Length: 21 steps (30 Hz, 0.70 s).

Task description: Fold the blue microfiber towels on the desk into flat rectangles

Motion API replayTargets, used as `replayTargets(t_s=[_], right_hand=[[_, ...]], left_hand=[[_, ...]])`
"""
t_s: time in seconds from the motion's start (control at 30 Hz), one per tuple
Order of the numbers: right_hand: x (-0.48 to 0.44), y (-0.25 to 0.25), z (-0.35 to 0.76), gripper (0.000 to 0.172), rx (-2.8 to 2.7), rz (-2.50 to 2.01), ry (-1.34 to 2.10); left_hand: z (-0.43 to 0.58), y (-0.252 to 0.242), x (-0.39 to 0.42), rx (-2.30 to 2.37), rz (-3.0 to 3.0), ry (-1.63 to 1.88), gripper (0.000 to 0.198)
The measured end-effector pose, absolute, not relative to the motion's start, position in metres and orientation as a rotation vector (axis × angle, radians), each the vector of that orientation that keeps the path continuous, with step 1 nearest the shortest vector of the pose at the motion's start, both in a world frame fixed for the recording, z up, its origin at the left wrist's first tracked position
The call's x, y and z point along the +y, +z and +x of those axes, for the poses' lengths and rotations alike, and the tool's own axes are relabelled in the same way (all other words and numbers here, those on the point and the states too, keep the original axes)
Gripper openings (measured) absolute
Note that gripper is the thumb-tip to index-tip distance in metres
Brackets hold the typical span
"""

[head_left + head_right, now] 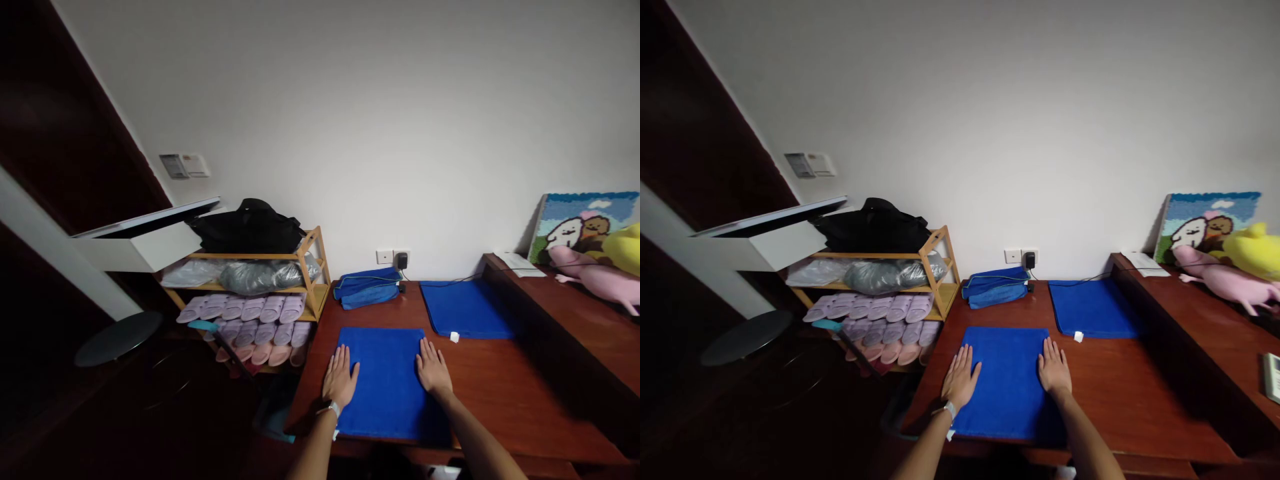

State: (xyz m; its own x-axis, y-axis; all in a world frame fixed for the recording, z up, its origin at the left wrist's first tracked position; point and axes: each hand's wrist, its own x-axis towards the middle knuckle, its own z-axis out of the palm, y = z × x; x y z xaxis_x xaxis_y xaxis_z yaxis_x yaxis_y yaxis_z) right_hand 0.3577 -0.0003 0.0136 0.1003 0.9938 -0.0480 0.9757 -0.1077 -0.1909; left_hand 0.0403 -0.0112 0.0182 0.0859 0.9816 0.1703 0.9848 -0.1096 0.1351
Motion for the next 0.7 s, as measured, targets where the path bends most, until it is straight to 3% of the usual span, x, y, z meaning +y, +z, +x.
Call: replayTargets(t_s=[0.7], right_hand=[[-0.0005,0.0208,0.3555,0.068,-2.001,-2.216,0.299]], left_hand=[[0.0372,0.0204,-0.0077,-2.079,-2.303,-0.299,0.071]])
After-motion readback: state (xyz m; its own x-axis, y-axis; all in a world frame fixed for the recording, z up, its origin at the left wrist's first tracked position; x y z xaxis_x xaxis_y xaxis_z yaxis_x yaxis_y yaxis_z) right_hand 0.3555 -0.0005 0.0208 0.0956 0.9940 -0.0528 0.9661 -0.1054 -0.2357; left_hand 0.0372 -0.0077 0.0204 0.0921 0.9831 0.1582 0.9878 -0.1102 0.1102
